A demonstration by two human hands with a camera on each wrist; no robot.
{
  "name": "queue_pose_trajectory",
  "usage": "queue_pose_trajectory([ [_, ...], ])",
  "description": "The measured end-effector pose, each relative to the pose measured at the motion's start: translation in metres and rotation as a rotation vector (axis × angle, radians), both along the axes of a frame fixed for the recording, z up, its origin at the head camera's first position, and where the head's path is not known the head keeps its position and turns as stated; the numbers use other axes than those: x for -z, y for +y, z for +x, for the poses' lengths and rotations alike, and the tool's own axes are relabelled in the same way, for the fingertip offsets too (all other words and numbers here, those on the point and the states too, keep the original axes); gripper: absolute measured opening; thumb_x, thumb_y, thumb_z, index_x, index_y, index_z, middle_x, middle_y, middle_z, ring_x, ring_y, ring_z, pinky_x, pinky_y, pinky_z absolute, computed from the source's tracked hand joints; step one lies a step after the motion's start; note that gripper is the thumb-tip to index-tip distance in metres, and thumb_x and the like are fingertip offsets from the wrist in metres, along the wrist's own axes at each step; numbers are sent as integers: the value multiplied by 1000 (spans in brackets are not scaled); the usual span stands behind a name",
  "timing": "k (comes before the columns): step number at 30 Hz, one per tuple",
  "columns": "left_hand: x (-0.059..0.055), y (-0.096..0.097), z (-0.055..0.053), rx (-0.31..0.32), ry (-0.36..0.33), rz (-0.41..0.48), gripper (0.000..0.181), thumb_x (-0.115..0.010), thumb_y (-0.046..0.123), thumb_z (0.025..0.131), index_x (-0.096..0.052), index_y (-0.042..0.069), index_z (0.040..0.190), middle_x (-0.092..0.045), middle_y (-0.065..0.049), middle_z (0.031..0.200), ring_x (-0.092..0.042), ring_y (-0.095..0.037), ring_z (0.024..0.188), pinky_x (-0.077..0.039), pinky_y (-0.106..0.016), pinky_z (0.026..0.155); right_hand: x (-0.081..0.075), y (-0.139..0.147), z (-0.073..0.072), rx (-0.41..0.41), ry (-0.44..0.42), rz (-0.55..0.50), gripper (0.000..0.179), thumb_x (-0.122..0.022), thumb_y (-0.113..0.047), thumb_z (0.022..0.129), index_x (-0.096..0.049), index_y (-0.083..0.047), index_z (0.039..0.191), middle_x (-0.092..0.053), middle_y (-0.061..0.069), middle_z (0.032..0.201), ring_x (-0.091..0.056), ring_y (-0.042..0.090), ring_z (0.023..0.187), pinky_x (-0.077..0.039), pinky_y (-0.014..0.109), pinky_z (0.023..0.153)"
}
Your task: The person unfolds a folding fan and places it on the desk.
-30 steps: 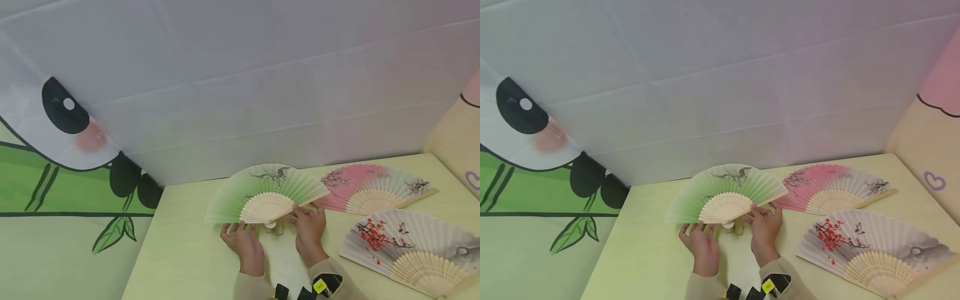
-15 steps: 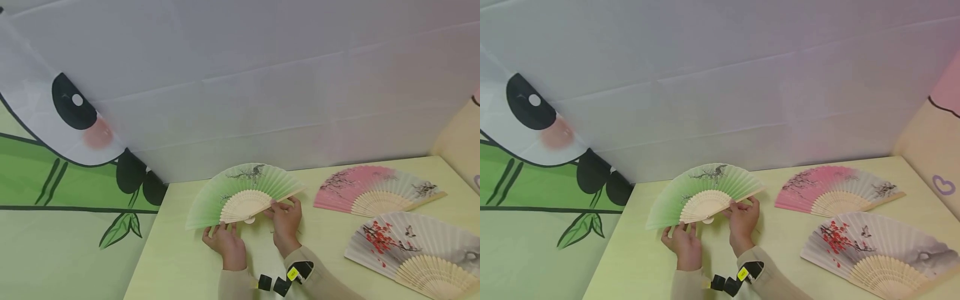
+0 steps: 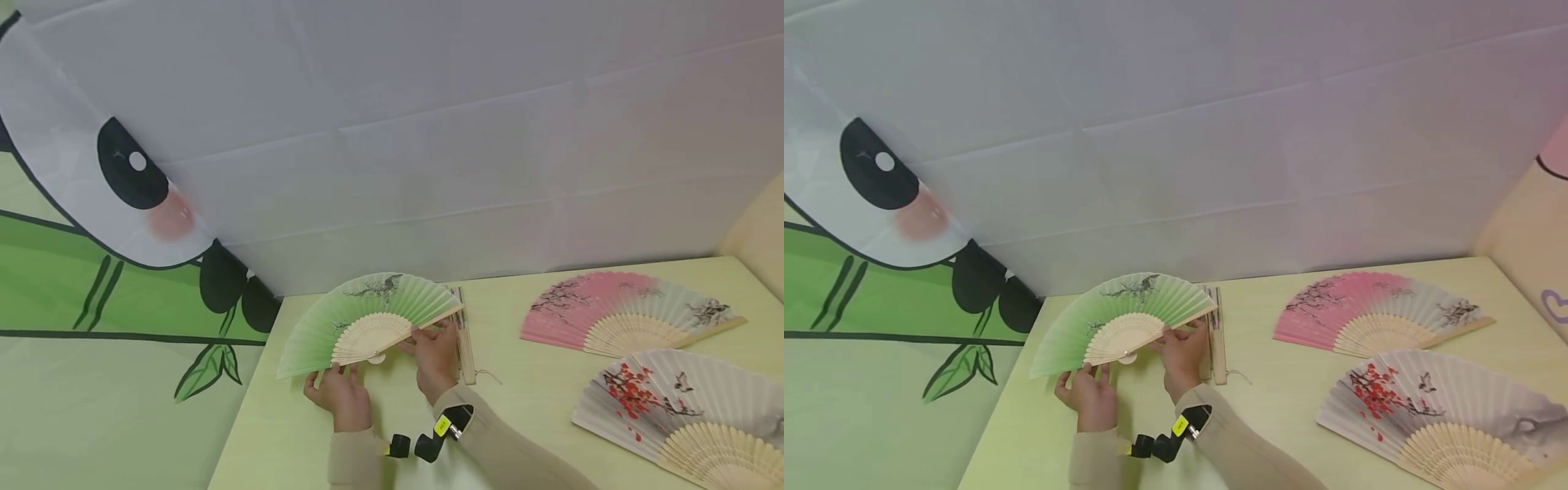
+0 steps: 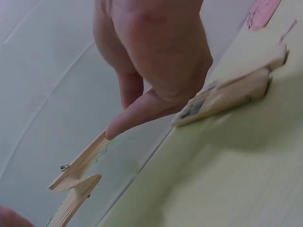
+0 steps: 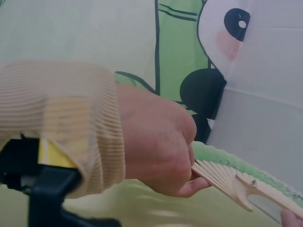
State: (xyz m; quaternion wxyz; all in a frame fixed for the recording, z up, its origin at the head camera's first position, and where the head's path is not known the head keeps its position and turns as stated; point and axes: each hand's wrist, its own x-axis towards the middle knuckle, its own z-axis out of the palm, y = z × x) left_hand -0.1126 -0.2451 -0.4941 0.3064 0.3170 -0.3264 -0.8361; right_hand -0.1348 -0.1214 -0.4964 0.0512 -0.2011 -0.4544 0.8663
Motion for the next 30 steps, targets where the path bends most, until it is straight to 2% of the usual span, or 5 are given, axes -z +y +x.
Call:
queue_pose_trajectory([
  [4,2,-15,-3,-1,-20,19,43,-37,-7,105,-18,14,137,-37,-10,126,-45,-21,108,-49,-36,103,3,-12,0,-26,-3,-19,38,-58,12,102,-32,5,130,-52,20,100,-67,23,74,-64,50,86],
  [8,4,-26,-8,15,-58,23,50,-38,-3,106,-16,13,148,-39,-7,126,-44,-19,109,-45,-33,104,6,-20,1,-31,-12,-32,34,-59,14,100,-34,5,121,-52,18,97,-67,23,71,-65,48,82],
  [17,11,-48,-24,46,-180,-35,58,-48,-3,105,-21,10,155,-40,-14,147,-50,-20,118,-51,-25,91,14,-27,-4,-83,-68,-30,33,-57,17,99,-37,11,124,-58,30,105,-72,26,74,-66,43,78],
  [22,11,-53,-29,70,-202,-48,62,-45,-5,103,-17,9,157,-27,-23,163,-48,-28,134,-51,-35,108,18,-31,-7,-126,-95,-4,31,-54,18,100,-36,11,123,-58,39,113,-75,37,82,-66,45,80],
  [30,8,-46,-28,137,-300,-170,61,-43,2,104,-12,1,156,-32,-22,151,-44,-28,134,-42,-37,117,21,-23,-7,-254,-103,107,42,-53,17,96,-37,15,136,-64,38,119,-75,42,100,-65,44,85],
])
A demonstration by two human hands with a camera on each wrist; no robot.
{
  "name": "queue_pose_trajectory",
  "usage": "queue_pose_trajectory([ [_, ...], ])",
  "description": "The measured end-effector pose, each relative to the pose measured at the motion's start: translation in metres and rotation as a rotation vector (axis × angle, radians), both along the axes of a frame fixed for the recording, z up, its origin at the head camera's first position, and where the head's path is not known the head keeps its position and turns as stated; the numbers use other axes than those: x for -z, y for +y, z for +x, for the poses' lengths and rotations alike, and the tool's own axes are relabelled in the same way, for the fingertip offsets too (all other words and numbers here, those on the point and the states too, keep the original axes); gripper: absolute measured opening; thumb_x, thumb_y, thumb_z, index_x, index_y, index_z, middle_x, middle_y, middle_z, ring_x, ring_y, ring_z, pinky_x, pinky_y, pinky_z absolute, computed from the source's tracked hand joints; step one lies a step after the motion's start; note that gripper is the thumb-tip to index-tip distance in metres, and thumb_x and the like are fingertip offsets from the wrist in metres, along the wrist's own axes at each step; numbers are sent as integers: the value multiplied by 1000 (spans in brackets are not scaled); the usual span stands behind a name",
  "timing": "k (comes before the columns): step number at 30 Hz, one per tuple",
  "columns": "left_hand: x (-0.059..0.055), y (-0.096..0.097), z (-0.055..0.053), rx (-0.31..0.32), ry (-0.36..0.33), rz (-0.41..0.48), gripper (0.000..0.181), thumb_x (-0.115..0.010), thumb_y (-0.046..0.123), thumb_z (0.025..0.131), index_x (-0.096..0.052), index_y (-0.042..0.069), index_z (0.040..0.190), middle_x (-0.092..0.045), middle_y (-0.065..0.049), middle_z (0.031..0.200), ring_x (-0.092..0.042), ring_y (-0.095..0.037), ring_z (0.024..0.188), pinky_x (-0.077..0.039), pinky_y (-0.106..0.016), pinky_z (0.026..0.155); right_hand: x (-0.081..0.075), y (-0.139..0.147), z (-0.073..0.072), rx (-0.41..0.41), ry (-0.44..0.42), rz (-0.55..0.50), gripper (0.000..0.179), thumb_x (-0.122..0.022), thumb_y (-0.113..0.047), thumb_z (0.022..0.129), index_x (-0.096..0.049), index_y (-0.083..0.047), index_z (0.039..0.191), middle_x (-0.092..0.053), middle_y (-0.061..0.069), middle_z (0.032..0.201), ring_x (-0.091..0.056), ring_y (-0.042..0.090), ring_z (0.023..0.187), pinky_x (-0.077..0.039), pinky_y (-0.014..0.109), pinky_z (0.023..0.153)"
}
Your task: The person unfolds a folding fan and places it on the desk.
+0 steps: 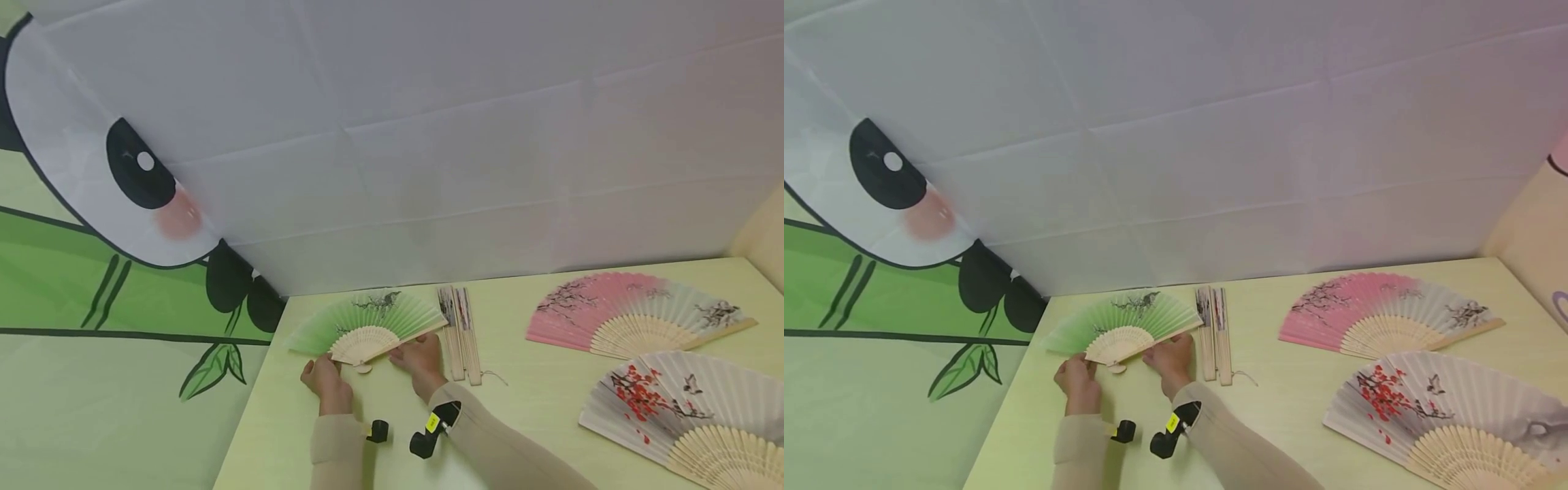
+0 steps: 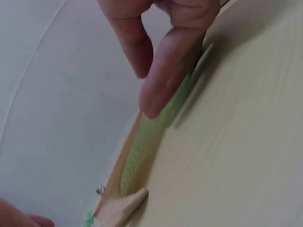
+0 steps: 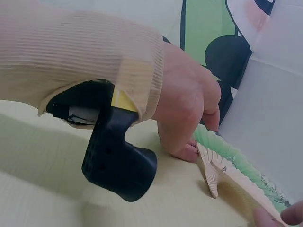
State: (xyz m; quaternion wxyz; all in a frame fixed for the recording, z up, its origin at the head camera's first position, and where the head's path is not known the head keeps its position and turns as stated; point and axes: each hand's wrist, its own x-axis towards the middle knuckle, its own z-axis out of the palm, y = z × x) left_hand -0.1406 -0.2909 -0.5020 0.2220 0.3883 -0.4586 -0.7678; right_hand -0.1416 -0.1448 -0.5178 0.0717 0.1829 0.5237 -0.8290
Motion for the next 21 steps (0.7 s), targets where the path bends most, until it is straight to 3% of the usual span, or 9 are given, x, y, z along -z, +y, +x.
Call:
queue_pose_trajectory([
  [6,-4,8,3,-45,-7,-35,68,-46,3,103,-9,2,160,-25,-24,162,-37,-29,142,-36,-37,121,-1,15,7,-139,-1,35,69,-58,10,95,-23,18,153,-61,38,124,-70,45,114,-62,41,95],
  [11,-4,16,8,-80,31,-45,66,-45,1,102,-12,0,159,-23,-22,164,-33,-29,146,-33,-36,122,-3,29,14,-198,8,35,74,-58,5,96,-18,19,157,-58,39,127,-72,40,110,-62,37,94],
  [17,-9,45,25,-22,98,-111,61,-47,-2,101,-19,-3,155,-24,-22,161,-31,-35,146,-34,-42,118,-7,48,27,-184,82,49,62,-61,7,98,-30,20,151,-55,42,134,-69,46,115,-62,43,95],
  [21,-8,70,30,38,127,-158,55,-48,-5,102,-25,-5,152,-30,-22,156,-35,-39,145,-38,-45,116,-10,63,34,-138,131,93,52,-62,9,97,-40,18,144,-58,40,132,-72,42,109,-63,42,91],
])
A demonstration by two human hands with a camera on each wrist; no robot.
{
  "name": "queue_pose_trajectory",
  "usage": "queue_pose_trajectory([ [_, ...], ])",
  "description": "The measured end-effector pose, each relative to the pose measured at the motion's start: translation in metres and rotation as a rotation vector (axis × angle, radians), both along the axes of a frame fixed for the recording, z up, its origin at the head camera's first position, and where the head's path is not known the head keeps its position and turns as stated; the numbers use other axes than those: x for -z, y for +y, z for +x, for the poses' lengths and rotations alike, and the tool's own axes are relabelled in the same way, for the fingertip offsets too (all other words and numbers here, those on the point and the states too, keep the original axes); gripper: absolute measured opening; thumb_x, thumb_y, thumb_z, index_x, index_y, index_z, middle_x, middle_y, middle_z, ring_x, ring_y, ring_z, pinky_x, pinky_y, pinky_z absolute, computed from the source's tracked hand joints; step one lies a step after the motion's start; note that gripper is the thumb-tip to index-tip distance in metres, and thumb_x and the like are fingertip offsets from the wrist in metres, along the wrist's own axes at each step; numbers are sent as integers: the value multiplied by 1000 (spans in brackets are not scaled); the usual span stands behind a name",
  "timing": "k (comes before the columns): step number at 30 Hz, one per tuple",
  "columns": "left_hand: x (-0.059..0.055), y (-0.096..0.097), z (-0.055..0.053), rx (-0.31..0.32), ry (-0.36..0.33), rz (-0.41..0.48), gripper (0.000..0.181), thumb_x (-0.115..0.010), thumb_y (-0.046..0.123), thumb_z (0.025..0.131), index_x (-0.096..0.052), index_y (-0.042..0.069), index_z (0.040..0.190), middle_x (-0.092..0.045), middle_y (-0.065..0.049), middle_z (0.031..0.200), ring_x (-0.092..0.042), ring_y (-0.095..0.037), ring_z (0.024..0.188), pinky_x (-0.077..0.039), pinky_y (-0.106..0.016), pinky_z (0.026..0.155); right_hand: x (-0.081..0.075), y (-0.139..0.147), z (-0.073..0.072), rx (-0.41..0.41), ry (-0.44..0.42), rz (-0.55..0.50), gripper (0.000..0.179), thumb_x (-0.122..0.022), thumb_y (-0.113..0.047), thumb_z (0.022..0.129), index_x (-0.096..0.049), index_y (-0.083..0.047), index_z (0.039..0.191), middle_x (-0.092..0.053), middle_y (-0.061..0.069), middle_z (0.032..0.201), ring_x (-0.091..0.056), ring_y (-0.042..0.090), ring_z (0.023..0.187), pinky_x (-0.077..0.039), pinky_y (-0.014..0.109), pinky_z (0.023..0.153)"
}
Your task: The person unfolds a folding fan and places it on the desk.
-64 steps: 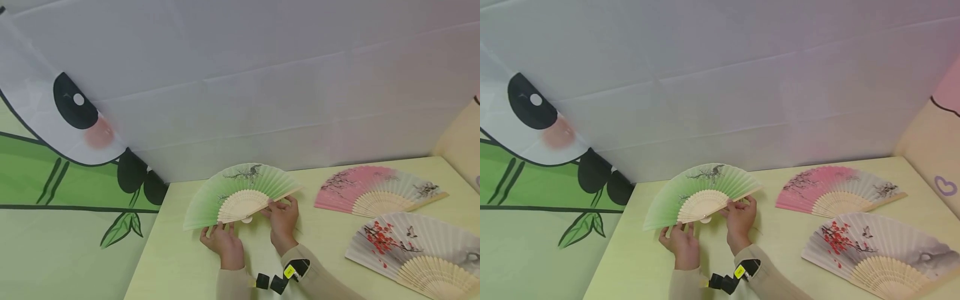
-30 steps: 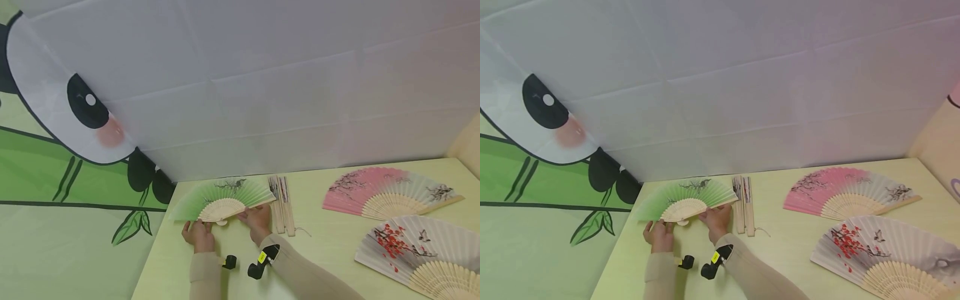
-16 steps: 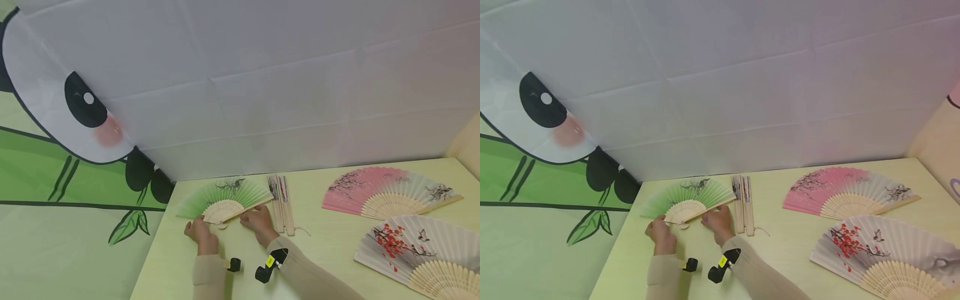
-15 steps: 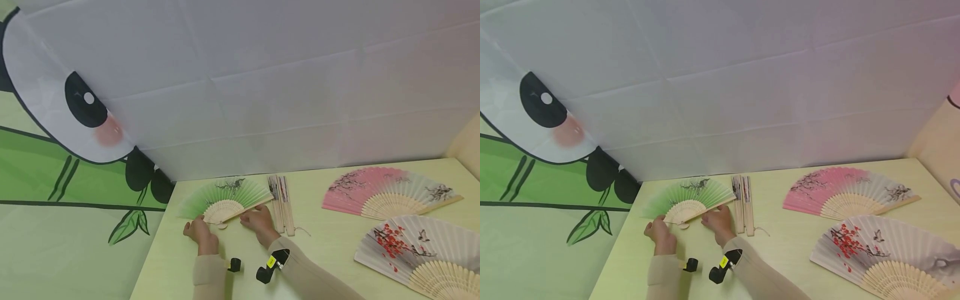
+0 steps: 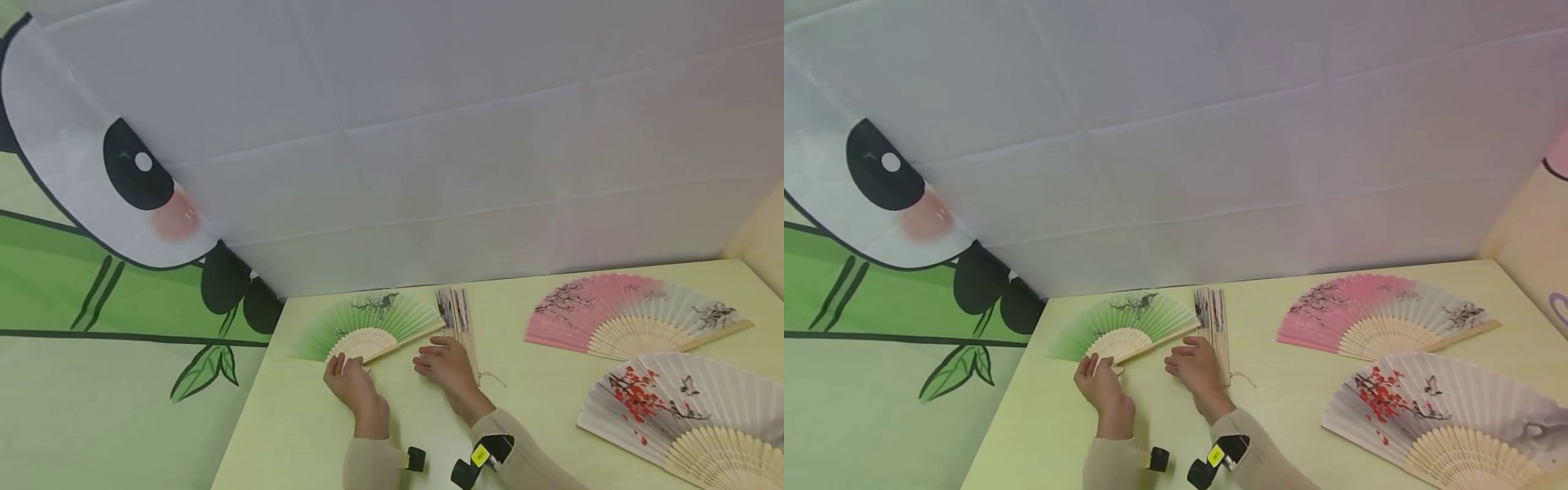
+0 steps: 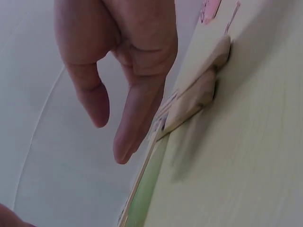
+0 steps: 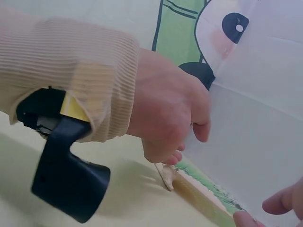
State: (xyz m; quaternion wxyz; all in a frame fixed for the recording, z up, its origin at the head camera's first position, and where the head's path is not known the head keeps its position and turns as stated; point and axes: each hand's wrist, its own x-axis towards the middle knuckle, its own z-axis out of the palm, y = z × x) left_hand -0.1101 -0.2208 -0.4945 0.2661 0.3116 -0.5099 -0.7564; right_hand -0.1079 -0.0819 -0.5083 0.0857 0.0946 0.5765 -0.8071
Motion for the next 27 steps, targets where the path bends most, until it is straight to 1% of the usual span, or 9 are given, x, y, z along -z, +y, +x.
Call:
queue_pose_trajectory([
  [2,1,12,2,36,0,-28,53,-48,-5,102,-27,-7,151,-32,-24,156,-36,-40,144,-40,-41,113,-2,7,2,30,17,12,49,-62,9,97,-43,17,142,-60,39,129,-74,39,105,-64,40,89],
  [4,2,24,5,73,-9,-62,52,-50,-5,102,-29,-8,150,-34,-25,155,-39,-40,142,-43,-34,108,-3,13,4,57,30,26,47,-62,9,97,-45,16,140,-62,38,127,-74,37,102,-64,39,86],
  [7,7,39,9,126,-20,-115,52,-53,-6,102,-33,-9,149,-40,-26,153,-45,-40,138,-46,-22,95,-5,22,6,92,46,50,45,-62,9,97,-47,15,139,-63,36,124,-75,35,100,-64,35,83],
  [10,13,52,12,190,-27,-159,50,-56,-7,100,-37,-9,146,-46,-29,149,-49,-43,135,-48,-19,89,-4,31,7,121,56,102,46,-63,8,95,-50,13,139,-66,34,122,-76,32,97,-64,30,80],
  [14,18,67,15,313,-35,-202,49,-60,-7,99,-42,-8,144,-50,-29,147,-51,-45,134,-53,-32,98,-2,42,7,158,84,257,47,-66,5,92,-55,9,138,-70,28,119,-76,31,98,-61,27,75],
  [17,21,76,17,411,-48,-255,49,-63,-6,99,-44,-7,144,-51,-28,146,-52,-45,132,-54,-45,103,1,51,6,188,117,403,46,-67,3,91,-57,7,136,-72,26,117,-75,36,101,-62,36,77],
  [20,25,84,19,480,-55,-307,50,-65,-5,98,-46,-7,144,-52,-28,145,-53,-46,132,-54,-52,105,3,58,6,221,138,514,46,-70,3,90,-59,7,134,-72,26,117,-73,41,105,-62,48,84],
  [23,26,92,20,514,-48,-344,49,-66,-7,97,-48,-8,142,-53,-29,144,-53,-48,132,-50,-57,109,8,63,6,231,158,602,50,-75,3,87,-59,8,134,-70,26,118,-71,44,107,-59,56,90],
  [27,27,102,21,517,-33,-382,45,-67,-7,97,-52,-8,139,-55,-28,143,-54,-47,132,-44,-61,113,18,66,5,200,208,713,57,-83,1,83,-59,11,134,-66,27,117,-68,44,106,-58,57,88],
])
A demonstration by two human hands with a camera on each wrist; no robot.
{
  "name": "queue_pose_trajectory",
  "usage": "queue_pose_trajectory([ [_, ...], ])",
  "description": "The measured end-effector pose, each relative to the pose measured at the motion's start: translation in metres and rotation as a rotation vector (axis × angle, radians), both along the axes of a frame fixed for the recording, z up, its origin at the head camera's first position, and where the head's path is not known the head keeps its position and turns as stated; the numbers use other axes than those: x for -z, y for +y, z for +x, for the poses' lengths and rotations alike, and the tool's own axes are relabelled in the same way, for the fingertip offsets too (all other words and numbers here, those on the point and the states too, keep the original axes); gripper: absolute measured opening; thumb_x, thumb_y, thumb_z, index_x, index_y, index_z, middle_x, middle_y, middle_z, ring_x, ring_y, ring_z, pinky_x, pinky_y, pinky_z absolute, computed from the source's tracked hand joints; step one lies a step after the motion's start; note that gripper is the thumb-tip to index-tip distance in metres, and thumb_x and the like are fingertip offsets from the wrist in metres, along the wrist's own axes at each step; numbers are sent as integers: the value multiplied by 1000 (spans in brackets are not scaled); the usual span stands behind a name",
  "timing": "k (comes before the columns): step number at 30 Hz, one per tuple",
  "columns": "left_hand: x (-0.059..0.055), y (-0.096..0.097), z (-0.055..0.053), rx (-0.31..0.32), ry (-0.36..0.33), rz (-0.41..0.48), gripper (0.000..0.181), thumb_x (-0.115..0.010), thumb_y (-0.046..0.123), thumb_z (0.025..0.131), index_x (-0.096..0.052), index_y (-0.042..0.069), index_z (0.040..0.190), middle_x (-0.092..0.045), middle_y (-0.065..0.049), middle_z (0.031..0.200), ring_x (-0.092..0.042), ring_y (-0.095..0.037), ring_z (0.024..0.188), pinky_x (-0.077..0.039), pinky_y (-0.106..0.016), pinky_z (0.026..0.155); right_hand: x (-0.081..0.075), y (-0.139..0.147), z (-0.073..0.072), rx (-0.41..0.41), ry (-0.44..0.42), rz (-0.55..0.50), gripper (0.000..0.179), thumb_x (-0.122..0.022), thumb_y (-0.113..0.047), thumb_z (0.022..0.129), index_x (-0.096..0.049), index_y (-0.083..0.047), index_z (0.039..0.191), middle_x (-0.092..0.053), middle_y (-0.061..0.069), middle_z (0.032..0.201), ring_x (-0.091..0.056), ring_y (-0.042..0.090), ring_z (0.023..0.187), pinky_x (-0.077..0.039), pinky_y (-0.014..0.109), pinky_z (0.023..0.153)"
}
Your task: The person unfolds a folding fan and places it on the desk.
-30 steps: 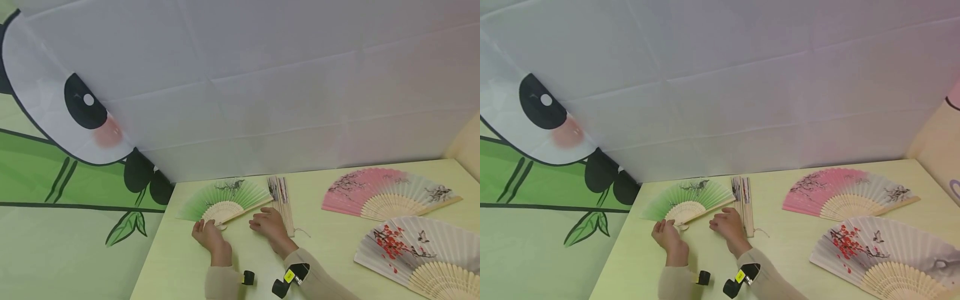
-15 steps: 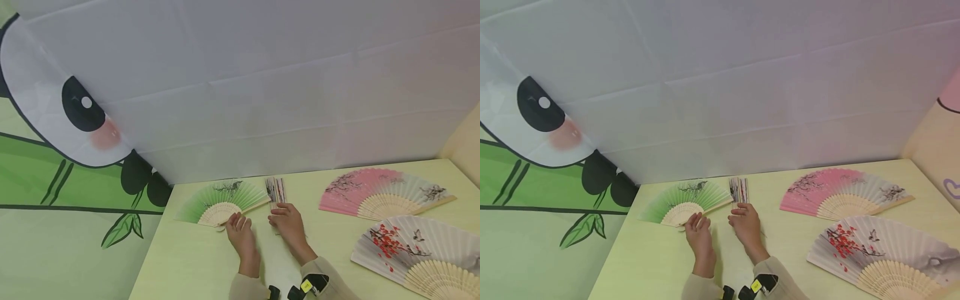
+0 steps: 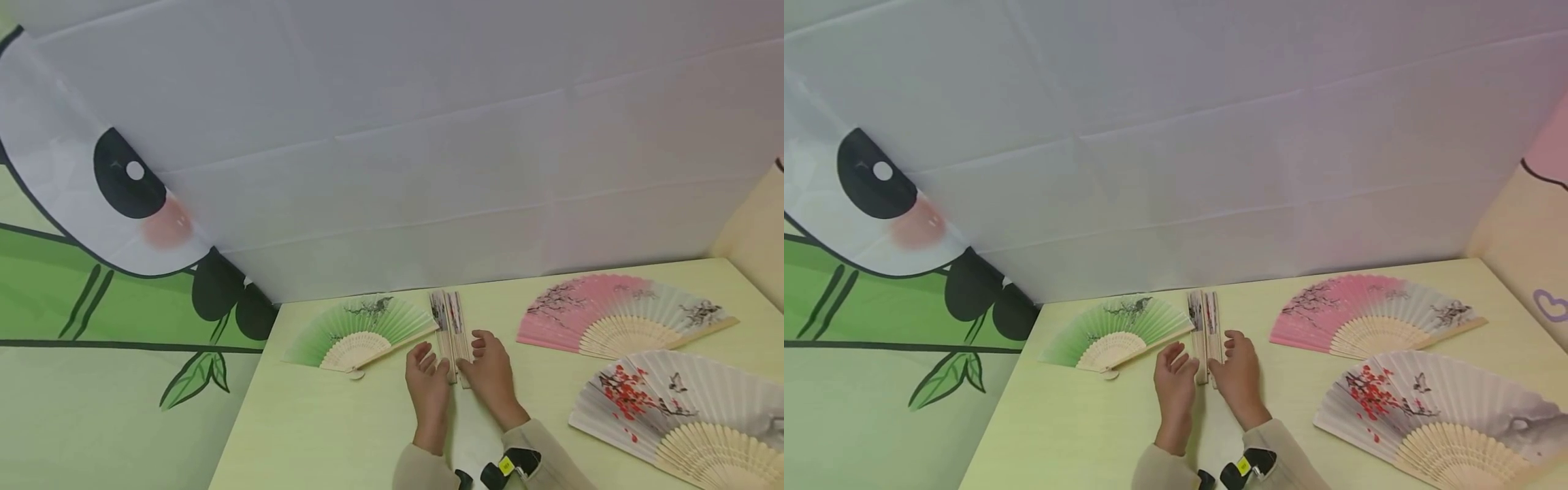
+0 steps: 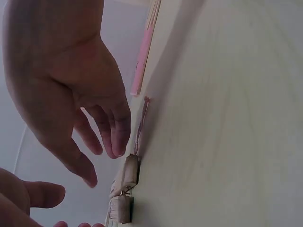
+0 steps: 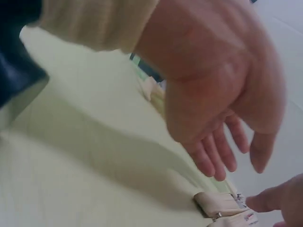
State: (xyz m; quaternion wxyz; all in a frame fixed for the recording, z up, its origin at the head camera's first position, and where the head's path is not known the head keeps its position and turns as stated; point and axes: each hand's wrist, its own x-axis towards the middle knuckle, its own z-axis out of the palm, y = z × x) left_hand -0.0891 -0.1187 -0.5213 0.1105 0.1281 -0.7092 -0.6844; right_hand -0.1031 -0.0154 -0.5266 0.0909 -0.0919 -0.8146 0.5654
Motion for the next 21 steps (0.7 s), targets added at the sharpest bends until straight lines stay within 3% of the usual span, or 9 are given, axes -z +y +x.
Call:
queue_pose_trajectory([
  [6,-1,12,2,-5,45,-53,41,-68,-7,96,-56,-7,135,-57,-27,140,-56,-47,131,-44,-62,114,14,1,1,-51,64,163,57,-87,-1,78,-62,16,127,-61,26,108,-66,40,95,-58,53,82],
  [14,0,22,2,-7,77,-108,40,-67,-9,93,-59,-7,132,-61,-27,133,-59,-46,127,-47,-64,110,9,7,5,-50,108,326,43,-72,8,76,-65,18,117,-64,24,98,-64,38,89,-55,54,79],
  [21,2,28,5,105,85,-113,44,-67,-13,90,-59,-8,133,-60,-28,137,-58,-48,130,-48,-61,110,4,17,8,-57,68,352,39,-79,3,76,-67,18,110,-64,24,94,-64,39,87,-56,56,77],
])
